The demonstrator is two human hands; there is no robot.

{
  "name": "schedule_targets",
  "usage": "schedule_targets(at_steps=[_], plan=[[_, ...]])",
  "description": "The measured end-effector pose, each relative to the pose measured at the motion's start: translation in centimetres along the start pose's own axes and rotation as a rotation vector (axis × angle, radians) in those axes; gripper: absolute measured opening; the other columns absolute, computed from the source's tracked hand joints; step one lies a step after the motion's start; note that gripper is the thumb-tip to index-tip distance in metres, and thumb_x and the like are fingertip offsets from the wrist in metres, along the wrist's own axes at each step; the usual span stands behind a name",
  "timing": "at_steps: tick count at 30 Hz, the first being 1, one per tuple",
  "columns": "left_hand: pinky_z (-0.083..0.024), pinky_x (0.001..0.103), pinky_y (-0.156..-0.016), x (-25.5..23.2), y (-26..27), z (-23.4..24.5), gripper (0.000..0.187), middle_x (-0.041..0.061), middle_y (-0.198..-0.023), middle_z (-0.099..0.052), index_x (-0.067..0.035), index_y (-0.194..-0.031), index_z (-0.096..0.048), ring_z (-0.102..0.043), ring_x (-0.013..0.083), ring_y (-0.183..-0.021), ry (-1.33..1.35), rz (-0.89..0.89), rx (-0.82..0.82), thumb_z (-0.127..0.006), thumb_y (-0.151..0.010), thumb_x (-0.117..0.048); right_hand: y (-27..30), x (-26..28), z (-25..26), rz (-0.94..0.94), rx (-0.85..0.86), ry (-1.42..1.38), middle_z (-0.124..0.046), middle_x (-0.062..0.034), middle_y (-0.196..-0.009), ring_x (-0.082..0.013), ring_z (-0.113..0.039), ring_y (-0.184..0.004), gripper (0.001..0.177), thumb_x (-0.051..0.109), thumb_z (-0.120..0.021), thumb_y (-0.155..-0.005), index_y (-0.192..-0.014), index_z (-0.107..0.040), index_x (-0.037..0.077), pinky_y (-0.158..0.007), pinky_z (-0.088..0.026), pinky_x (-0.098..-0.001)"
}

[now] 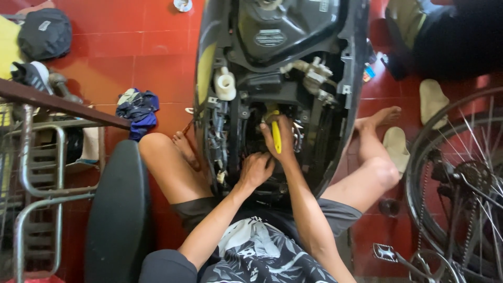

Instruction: The person sits on the floor and cleans the exposed engine area of a scooter using a yellow brush and an orange-handled screwdriver. They repeatedly brush and scrape various parts of the engine compartment.

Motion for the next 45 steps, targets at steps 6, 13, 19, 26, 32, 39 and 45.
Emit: schedule_targets(at_steps=[6, 13, 19, 26, 32, 39, 45], plan=[[-0.06, 0.049, -0.064, -1.0, 0.0, 0.8, 0.023, 0.021, -0.071, -0.07, -0.003, -0.079, -0.071, -0.072, 0.0414, -0.076, 0.037, -0.023, -0.034, -0.06, -0.091, -0.02, -0.6, 0.8, 0.3, -0.013, -0.014, -0.053, -0.063, -0.0103, -0.087, -0.0385, -0.063, -0.085, 0.019, 0.027, -0.074, -0.097, -0.102, -0.061, 0.014, -0.084, -0.048, -0.0461], [-0.06, 0.048, -0.064, -0.7, -0.1, 0.6, 0.023, 0.021, -0.072, -0.07, -0.003, -0.079, -0.07, -0.072, 0.0413, -0.076, 0.027, -0.034, -0.037, -0.061, -0.092, -0.019, -0.6, 1.0, 0.5, -0.018, -0.002, -0.042, -0.062, -0.0131, -0.085, -0.0411, -0.062, -0.084, 0.02, 0.027, -0.074, -0.097, -0.102, -0.062, 0.012, -0.083, -0.049, -0.0477], [-0.06, 0.046, -0.063, -0.9, 0.4, 0.7, 0.024, 0.018, -0.067, -0.068, -0.005, -0.077, -0.07, -0.072, 0.0378, -0.073, 0.007, -0.033, -0.042, -0.061, -0.092, -0.021, -0.3, 1.9, 0.9, -0.058, 0.003, -0.083, -0.065, -0.0105, -0.088, -0.0388, -0.065, -0.085, 0.016, 0.026, -0.072, -0.099, -0.104, -0.063, 0.013, -0.083, -0.05, -0.0471], [-0.058, 0.046, -0.061, -0.3, 0.2, 0.2, 0.027, 0.019, -0.066, -0.069, -0.002, -0.075, -0.07, -0.072, 0.0393, -0.072, 0.063, -0.026, -0.024, -0.061, -0.092, -0.022, -2.2, 3.1, -0.1, -0.074, -0.029, -0.016, -0.062, -0.0184, -0.081, -0.0425, -0.065, -0.082, 0.016, 0.023, -0.063, -0.104, -0.095, -0.064, 0.009, -0.072, -0.052, -0.0437], [-0.059, 0.044, -0.062, -2.4, 0.4, 2.7, 0.025, 0.021, -0.07, -0.07, -0.002, -0.084, -0.074, -0.072, 0.039, -0.073, 0.029, -0.086, -0.08, -0.062, -0.094, -0.021, -2.7, 0.7, 1.1, -0.408, 0.16, -0.054, -0.074, -0.0167, -0.09, -0.0358, -0.073, -0.092, 0.029, 0.036, -0.06, -0.105, -0.106, -0.074, 0.011, -0.076, -0.055, -0.0452], [-0.056, 0.04, -0.06, -1.7, 0.4, 2.1, 0.027, 0.017, -0.067, -0.068, -0.002, -0.08, -0.071, -0.07, 0.035, -0.068, 0.051, -0.085, -0.073, -0.06, -0.095, -0.021, -1.5, 4.1, 1.2, -0.369, 0.376, -0.109, -0.073, -0.0137, -0.078, -0.0348, -0.073, -0.077, 0.02, 0.031, -0.063, -0.1, -0.1, -0.075, 0.015, -0.068, -0.055, -0.0462], [-0.054, 0.045, -0.056, -1.5, 0.1, 2.0, 0.025, 0.018, -0.063, -0.065, -0.003, -0.075, -0.067, -0.069, 0.0384, -0.067, 0.084, -0.113, -0.089, -0.062, -0.092, -0.021, -1.9, 8.3, 3.1, -0.268, 0.458, -0.041, -0.074, -0.0185, -0.081, -0.0438, -0.073, -0.085, 0.018, 0.028, -0.064, -0.099, -0.104, -0.072, 0.013, -0.07, -0.055, -0.0517]])
Point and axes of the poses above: each hand's wrist, its own y-axis away from the middle knuckle, its own z-axis out of the back of the hand, x = y × z, the point moved 8 cm from there along -y, towards the middle knuckle
